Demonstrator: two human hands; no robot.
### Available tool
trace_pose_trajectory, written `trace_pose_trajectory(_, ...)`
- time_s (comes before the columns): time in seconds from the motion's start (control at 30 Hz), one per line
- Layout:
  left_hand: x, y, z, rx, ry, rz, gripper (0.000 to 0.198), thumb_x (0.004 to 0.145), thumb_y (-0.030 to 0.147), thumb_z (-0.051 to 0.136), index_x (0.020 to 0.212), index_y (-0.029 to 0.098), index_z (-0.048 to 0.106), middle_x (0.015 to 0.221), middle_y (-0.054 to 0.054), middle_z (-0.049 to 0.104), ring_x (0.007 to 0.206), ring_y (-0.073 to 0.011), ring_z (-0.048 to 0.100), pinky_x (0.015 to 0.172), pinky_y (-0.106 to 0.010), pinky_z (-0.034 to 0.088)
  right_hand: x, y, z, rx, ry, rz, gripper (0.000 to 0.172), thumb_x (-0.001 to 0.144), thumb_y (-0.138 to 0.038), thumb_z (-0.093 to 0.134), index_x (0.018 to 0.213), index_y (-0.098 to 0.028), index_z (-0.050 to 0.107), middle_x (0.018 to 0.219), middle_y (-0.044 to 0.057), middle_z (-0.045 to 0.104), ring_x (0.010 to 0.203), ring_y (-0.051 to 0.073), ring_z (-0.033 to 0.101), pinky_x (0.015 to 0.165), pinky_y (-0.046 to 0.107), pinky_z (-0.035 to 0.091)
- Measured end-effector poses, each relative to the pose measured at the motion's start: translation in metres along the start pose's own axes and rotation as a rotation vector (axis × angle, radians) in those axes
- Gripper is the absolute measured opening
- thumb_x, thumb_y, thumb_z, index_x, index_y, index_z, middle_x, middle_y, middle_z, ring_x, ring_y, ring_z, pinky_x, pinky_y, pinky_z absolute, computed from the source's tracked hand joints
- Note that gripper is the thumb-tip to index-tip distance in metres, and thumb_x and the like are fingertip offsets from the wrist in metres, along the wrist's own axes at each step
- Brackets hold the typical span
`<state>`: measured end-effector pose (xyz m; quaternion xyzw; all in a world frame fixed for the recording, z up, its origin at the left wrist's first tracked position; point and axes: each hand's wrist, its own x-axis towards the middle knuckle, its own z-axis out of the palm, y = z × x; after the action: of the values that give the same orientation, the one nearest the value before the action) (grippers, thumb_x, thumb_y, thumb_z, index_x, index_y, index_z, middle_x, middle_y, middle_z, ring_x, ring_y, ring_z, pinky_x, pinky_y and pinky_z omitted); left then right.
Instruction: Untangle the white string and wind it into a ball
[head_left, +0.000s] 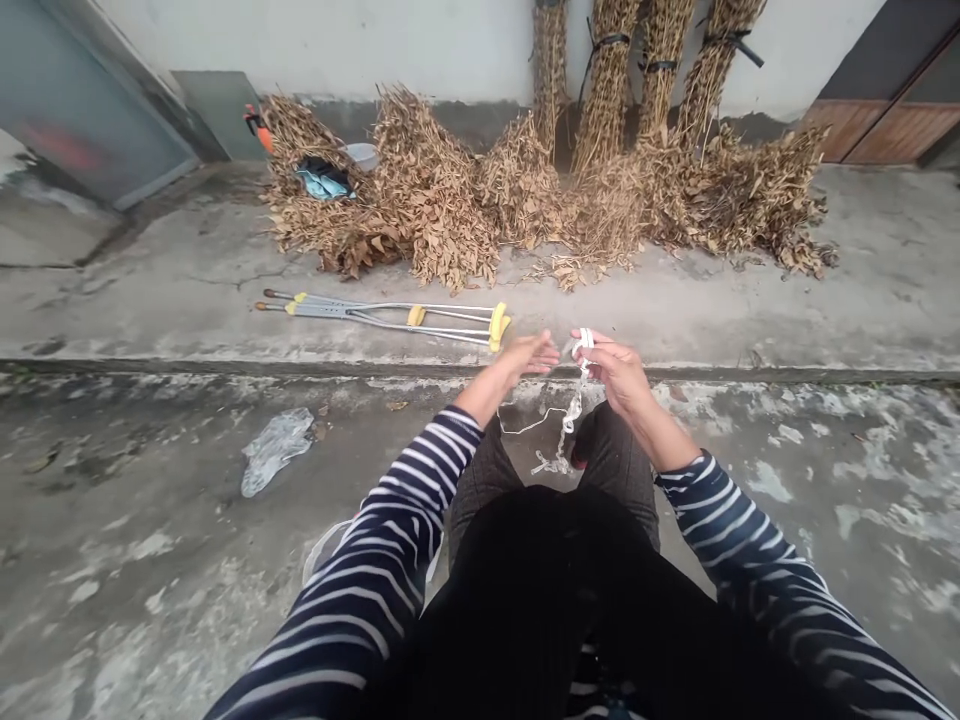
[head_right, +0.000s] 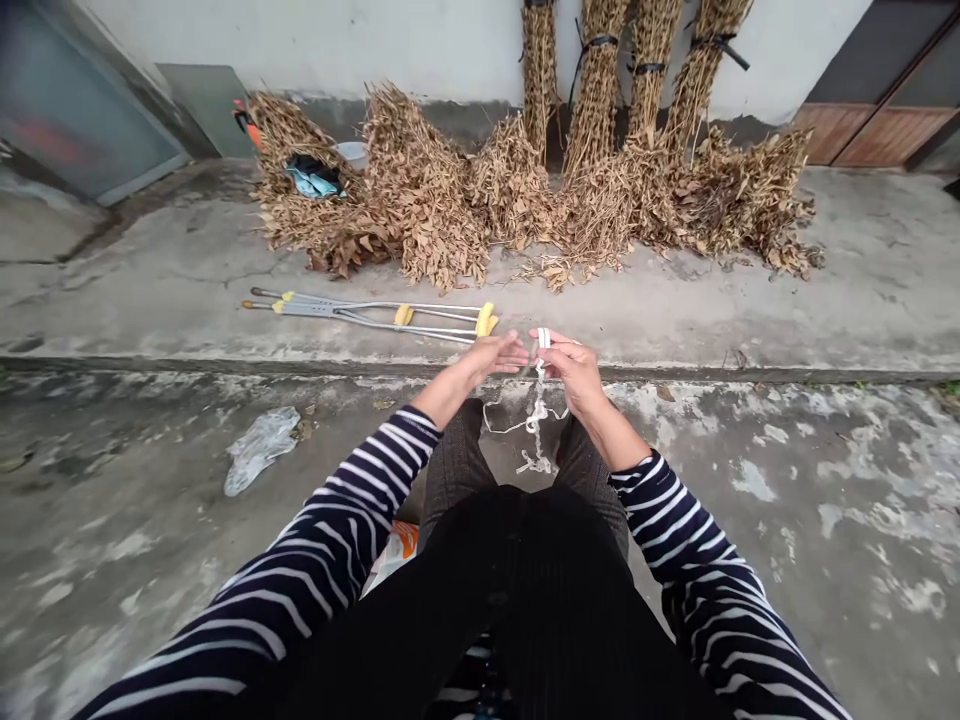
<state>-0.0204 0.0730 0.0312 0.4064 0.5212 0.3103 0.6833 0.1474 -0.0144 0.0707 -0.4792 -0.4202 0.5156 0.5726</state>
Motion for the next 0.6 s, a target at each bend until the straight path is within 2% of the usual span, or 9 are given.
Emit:
trace_pose_trajectory(0.1,-0.029,-0.017,0.01,-0.088,-0.025,0.145,0.034,0.097,0.046,0.066,0.093,0.013,0.071,0.095,-0.012,0.079,0.085,-0.0183,0.075,0.085,-0.031,0.057,0.014,0.017,0.001,-0.029,0.034,-0.054,0.013,0.062,-0.034,0.081,0.056,-0.023,0.076,0.122,0.007,0.078,0.101,0.024,0.069,0.086,0.037,0.052)
trace_pose_trajectory(0.2,-0.047,-0.015,0.022,-0.152,-0.039,0.307,0.025,0.087,0.036,0.079,0.095,0.014,0.074,0.094,-0.008,0.079,0.087,-0.0165,0.074,0.088,-0.028,0.055,0.023,0.028,0.005,-0.052,0.062,-0.11,0.016,0.063,-0.037,0.082,0.058,-0.022,0.076,0.122,0.008,0.078,0.118,0.028,0.067,0.103,0.041,0.048)
trace_pose_trajectory(0.27,-0.052,-0.012,0.027,-0.163,-0.038,0.349,0.021,0.079,0.024,0.084,0.094,0.014,0.074,0.088,-0.005,0.078,0.083,-0.0147,0.073,0.087,-0.026,0.054,0.025,0.032,0.01,-0.054,0.067,-0.107,0.02,0.065,-0.04,0.082,0.061,-0.021,0.077,0.125,0.01,0.077,0.12,0.029,0.067,0.101,0.041,0.05)
trace_pose_trajectory(0.33,-0.053,-0.012,0.032,-0.153,-0.018,0.362,0.02,0.076,0.018,0.083,0.092,0.014,0.072,0.077,-0.002,0.076,0.076,-0.0133,0.071,0.082,-0.025,0.053,0.024,0.034,0.014,-0.064,0.067,-0.103,0.025,0.067,-0.045,0.082,0.063,-0.021,0.077,0.128,0.012,0.076,0.116,0.03,0.068,0.092,0.04,0.054)
trace_pose_trajectory(0.4,-0.054,-0.015,0.036,-0.108,0.029,0.375,0.016,0.079,0.019,0.079,0.092,0.014,0.07,0.066,0.001,0.071,0.064,-0.0118,0.066,0.073,-0.023,0.052,0.023,0.035,0.017,-0.089,0.082,-0.121,0.03,0.07,-0.049,0.081,0.063,-0.02,0.076,0.126,0.013,0.076,0.112,0.03,0.07,0.086,0.04,0.055)
trace_pose_trajectory(0.47,-0.057,-0.018,0.039,-0.05,0.063,0.378,0.01,0.085,0.023,0.073,0.088,0.015,0.068,0.058,0.003,0.066,0.052,-0.0101,0.059,0.061,-0.022,0.046,0.022,0.034,0.017,-0.124,0.118,-0.171,0.033,0.073,-0.051,0.079,0.063,-0.02,0.076,0.121,0.013,0.077,0.11,0.029,0.071,0.088,0.04,0.055)
trace_pose_trajectory(0.53,-0.062,-0.02,0.039,-0.011,0.008,0.35,0.016,0.089,0.029,0.068,0.081,0.015,0.066,0.056,0.002,0.064,0.045,-0.0089,0.054,0.054,-0.022,0.042,0.024,0.031,0.014,-0.173,0.156,-0.24,0.032,0.076,-0.05,0.078,0.064,-0.021,0.076,0.117,0.013,0.078,0.11,0.028,0.071,0.092,0.041,0.054)
trace_pose_trajectory(0.6,-0.067,-0.019,0.034,-0.011,-0.118,0.302,0.023,0.089,0.034,0.067,0.076,0.015,0.064,0.055,0.001,0.063,0.043,-0.0083,0.052,0.051,-0.022,0.039,0.027,0.026,0.009,-0.217,0.183,-0.303,0.028,0.077,-0.047,0.078,0.067,-0.021,0.077,0.115,0.012,0.079,0.112,0.028,0.07,0.094,0.041,0.053)
